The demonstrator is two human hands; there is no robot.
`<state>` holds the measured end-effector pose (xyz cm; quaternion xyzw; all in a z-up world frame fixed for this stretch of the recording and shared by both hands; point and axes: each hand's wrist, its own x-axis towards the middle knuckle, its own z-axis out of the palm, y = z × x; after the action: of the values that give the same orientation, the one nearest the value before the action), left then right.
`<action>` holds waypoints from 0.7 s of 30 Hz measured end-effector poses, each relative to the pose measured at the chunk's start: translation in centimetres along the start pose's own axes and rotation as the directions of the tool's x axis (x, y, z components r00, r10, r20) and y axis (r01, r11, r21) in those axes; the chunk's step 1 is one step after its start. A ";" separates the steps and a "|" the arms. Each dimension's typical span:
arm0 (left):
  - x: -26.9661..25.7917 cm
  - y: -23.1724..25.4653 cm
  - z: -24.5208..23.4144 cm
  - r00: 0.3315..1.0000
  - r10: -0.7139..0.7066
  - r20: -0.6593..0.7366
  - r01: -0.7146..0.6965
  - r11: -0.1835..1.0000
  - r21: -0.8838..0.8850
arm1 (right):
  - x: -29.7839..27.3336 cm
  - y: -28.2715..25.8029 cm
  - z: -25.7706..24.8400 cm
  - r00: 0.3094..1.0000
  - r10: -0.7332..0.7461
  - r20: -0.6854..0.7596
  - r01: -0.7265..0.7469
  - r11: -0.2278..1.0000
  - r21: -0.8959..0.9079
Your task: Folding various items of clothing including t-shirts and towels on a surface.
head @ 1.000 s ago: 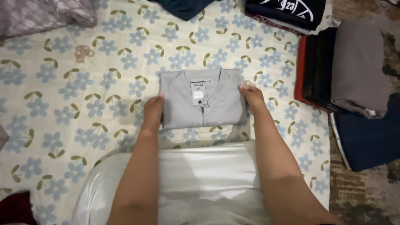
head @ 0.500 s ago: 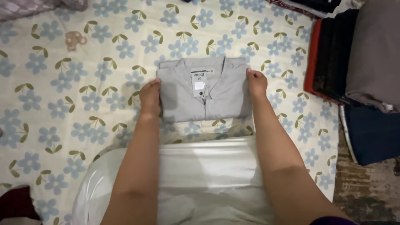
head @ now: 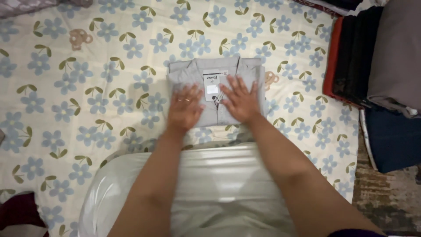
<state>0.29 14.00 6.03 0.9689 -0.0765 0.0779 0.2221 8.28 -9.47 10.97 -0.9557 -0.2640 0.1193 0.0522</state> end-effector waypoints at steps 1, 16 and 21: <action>-0.1 -1.6 0.2 1.000 0.005 0.002 -0.005 1.000 0.000 | -0.2 1.1 0.6 1.000 0.005 -0.001 -0.005 1.000 0.002; -6.1 -7.1 6.2 0.649 -0.709 0.278 0.522 0.148 -0.840 | -3.1 14.4 7.5 0.703 0.709 -0.052 -0.504 0.550 0.666; -7.8 -7.4 9.9 0.690 -0.721 0.062 0.565 0.484 -0.668 | -5.6 13.0 3.4 0.769 0.537 0.345 -0.620 0.496 0.608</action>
<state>-4.83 17.11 -7.35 0.7713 0.2983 0.0675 0.5581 9.13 -23.41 6.65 -0.8874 0.1340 0.2717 0.3475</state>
